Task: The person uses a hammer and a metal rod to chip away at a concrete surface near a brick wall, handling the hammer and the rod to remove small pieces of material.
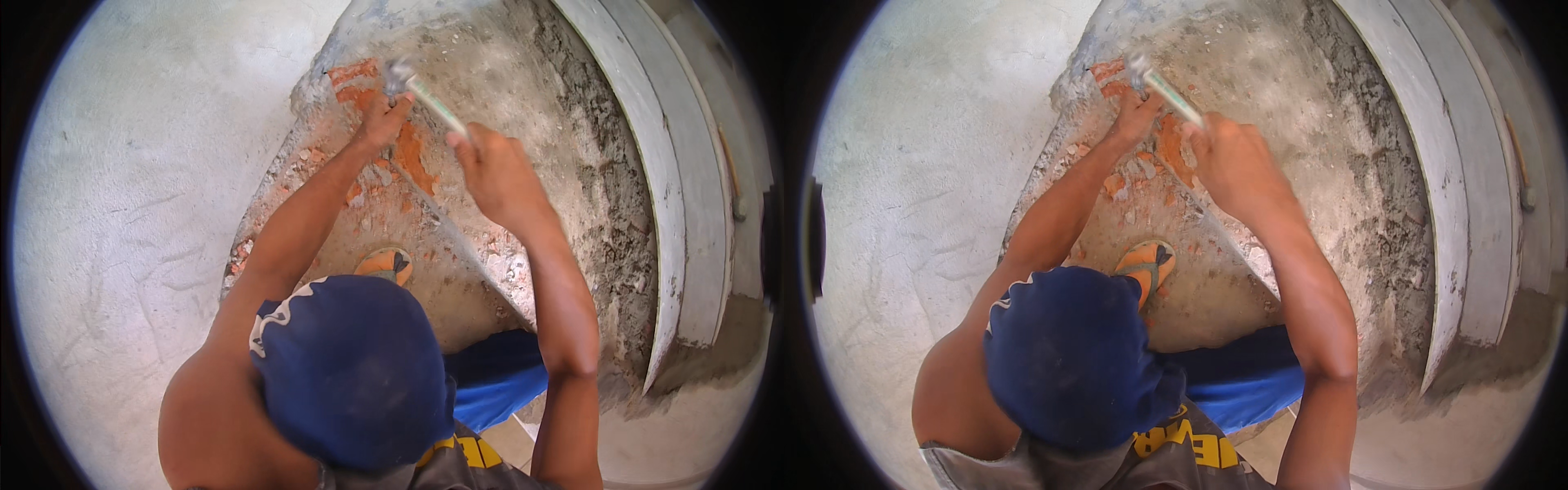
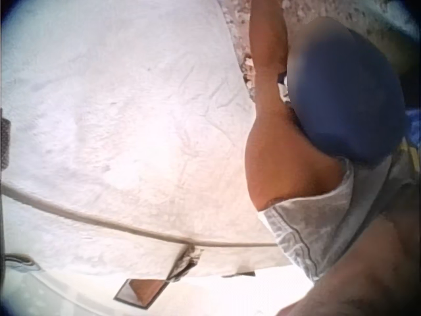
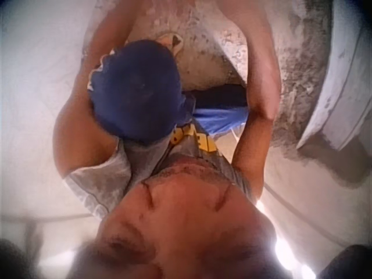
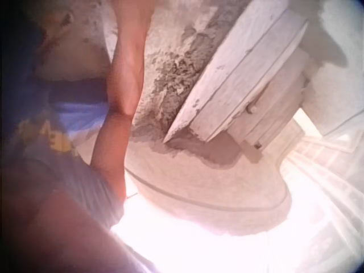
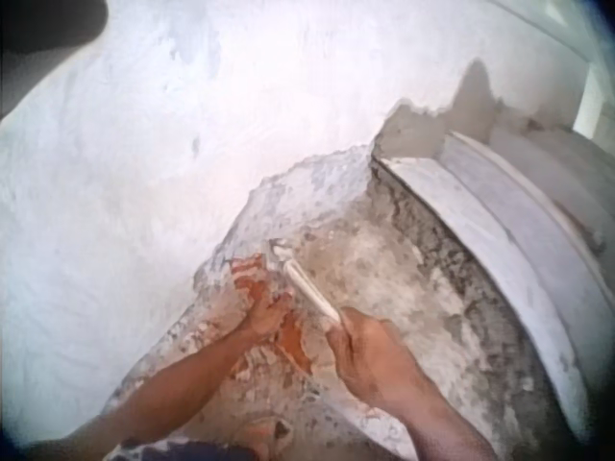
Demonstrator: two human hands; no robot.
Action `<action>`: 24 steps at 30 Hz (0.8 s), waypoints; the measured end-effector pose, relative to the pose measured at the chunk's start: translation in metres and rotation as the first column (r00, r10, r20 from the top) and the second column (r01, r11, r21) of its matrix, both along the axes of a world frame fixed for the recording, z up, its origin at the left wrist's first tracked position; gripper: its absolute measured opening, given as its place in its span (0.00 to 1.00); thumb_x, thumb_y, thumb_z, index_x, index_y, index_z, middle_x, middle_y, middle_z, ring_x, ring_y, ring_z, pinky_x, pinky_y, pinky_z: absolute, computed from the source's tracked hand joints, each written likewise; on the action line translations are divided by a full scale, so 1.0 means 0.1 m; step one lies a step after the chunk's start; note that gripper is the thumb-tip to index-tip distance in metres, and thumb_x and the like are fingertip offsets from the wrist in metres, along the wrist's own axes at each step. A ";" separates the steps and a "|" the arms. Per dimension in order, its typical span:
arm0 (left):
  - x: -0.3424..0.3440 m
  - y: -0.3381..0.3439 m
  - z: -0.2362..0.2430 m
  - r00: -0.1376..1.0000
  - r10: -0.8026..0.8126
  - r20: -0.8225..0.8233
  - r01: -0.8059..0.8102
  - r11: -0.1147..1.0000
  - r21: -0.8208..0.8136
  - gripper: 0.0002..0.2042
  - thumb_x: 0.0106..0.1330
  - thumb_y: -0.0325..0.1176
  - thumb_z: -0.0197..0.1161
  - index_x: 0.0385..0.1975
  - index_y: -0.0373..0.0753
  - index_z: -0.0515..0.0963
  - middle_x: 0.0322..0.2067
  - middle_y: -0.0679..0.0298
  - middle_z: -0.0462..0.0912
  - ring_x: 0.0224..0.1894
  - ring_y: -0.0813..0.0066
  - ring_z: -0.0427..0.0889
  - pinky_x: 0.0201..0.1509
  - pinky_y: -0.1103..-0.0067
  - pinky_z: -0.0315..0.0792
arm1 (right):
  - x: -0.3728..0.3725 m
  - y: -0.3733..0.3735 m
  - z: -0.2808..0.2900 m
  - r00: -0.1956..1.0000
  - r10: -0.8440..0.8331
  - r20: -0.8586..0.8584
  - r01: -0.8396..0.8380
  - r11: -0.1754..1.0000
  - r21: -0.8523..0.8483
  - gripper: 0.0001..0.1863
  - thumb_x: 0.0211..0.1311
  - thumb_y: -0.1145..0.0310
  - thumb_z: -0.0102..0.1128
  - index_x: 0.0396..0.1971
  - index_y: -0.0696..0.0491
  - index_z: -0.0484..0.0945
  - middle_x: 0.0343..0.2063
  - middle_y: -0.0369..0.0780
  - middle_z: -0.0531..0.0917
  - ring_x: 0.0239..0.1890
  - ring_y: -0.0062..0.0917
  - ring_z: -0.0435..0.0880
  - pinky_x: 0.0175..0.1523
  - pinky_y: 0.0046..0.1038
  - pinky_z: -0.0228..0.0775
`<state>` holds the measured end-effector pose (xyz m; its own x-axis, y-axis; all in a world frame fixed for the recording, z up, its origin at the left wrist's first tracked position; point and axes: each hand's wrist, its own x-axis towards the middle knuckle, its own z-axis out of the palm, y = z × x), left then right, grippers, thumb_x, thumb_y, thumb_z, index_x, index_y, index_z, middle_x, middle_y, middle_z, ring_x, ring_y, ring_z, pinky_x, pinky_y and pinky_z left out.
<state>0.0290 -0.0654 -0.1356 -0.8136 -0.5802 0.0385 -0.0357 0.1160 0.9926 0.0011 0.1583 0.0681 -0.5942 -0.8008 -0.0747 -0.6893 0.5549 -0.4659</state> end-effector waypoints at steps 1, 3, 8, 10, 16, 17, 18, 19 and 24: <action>0.02 -0.09 -0.05 1.000 -0.016 -0.006 0.016 1.000 -0.023 0.23 0.76 0.48 0.57 0.18 0.42 0.69 0.19 0.74 0.67 0.21 0.82 0.62 0.29 0.76 0.61 | 0.08 -0.03 0.27 0.996 -0.043 0.073 0.046 0.998 -0.033 0.21 0.79 0.57 0.48 0.37 0.62 0.78 0.19 0.44 0.81 0.21 0.26 0.80 0.26 0.38 0.72; 0.06 -0.09 -0.13 0.998 -0.059 0.025 0.060 0.997 -0.040 0.24 0.77 0.49 0.56 0.18 0.42 0.68 0.18 0.75 0.65 0.21 0.84 0.61 0.28 0.77 0.60 | 0.21 0.08 0.70 0.997 -0.034 0.064 0.052 0.951 -0.304 0.21 0.79 0.58 0.47 0.36 0.61 0.79 0.20 0.43 0.82 0.23 0.26 0.81 0.28 0.36 0.73; 0.04 0.04 0.01 0.981 -0.130 0.141 0.125 0.991 0.045 0.23 0.77 0.51 0.56 0.20 0.45 0.68 0.19 0.77 0.62 0.21 0.85 0.58 0.26 0.79 0.58 | 0.16 0.21 0.71 0.946 0.274 0.173 0.029 0.462 -0.886 0.19 0.79 0.58 0.42 0.32 0.53 0.78 0.16 0.31 0.72 0.16 0.18 0.69 0.17 0.22 0.56; -0.04 0.02 -0.05 0.993 -0.114 -0.008 0.114 0.993 -0.003 0.26 0.75 0.53 0.57 0.15 0.45 0.66 0.14 0.75 0.61 0.17 0.84 0.57 0.21 0.74 0.55 | 0.07 0.18 0.31 0.995 0.100 0.007 -0.071 0.761 -0.644 0.18 0.78 0.60 0.46 0.34 0.57 0.79 0.17 0.38 0.78 0.19 0.22 0.77 0.21 0.28 0.65; 0.00 0.11 -0.02 0.997 -0.043 0.071 0.051 0.992 -0.114 0.24 0.75 0.53 0.57 0.20 0.43 0.68 0.18 0.76 0.64 0.19 0.84 0.58 0.25 0.75 0.59 | -0.01 0.10 0.13 1.000 -0.025 0.008 0.026 0.979 -0.201 0.21 0.77 0.58 0.51 0.33 0.61 0.81 0.16 0.41 0.78 0.21 0.31 0.79 0.27 0.36 0.70; 0.03 0.02 -0.02 0.989 -0.045 0.142 0.060 0.993 -0.100 0.22 0.76 0.51 0.56 0.23 0.43 0.69 0.21 0.77 0.65 0.21 0.85 0.59 0.28 0.77 0.62 | 0.10 0.13 0.43 0.999 -0.033 0.017 0.037 0.932 -0.361 0.19 0.76 0.60 0.52 0.32 0.60 0.81 0.16 0.40 0.76 0.20 0.31 0.77 0.27 0.36 0.68; 0.04 -0.06 -0.05 0.988 -0.075 0.138 0.089 0.991 -0.103 0.21 0.76 0.51 0.56 0.25 0.42 0.70 0.22 0.77 0.66 0.22 0.84 0.60 0.28 0.76 0.62 | 0.14 0.15 0.55 0.997 0.021 0.073 0.019 0.861 -0.508 0.19 0.76 0.59 0.51 0.32 0.59 0.80 0.16 0.39 0.75 0.19 0.29 0.74 0.26 0.34 0.67; 0.04 -0.12 -0.08 0.985 -0.110 0.133 0.124 0.987 -0.100 0.21 0.76 0.51 0.56 0.27 0.41 0.71 0.23 0.77 0.67 0.22 0.84 0.61 0.29 0.76 0.63 | 0.17 0.17 0.69 0.990 0.088 0.107 0.000 0.771 -0.636 0.18 0.76 0.59 0.51 0.32 0.58 0.79 0.16 0.38 0.73 0.18 0.27 0.72 0.25 0.32 0.65; -0.03 0.00 -0.07 0.987 -0.154 0.047 0.157 0.986 -0.054 0.22 0.75 0.53 0.56 0.25 0.41 0.71 0.21 0.75 0.67 0.22 0.84 0.63 0.26 0.75 0.62 | 0.02 0.22 0.39 0.944 0.309 0.117 -0.091 0.584 -0.807 0.17 0.77 0.58 0.49 0.34 0.55 0.77 0.17 0.38 0.74 0.18 0.23 0.71 0.23 0.27 0.64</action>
<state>0.0256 -0.0655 -0.1428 -0.8952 -0.4445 0.0311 -0.0552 0.1799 0.9821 0.0028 0.1807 0.1073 -0.4641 -0.7073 0.5333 -0.5535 -0.2384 -0.7980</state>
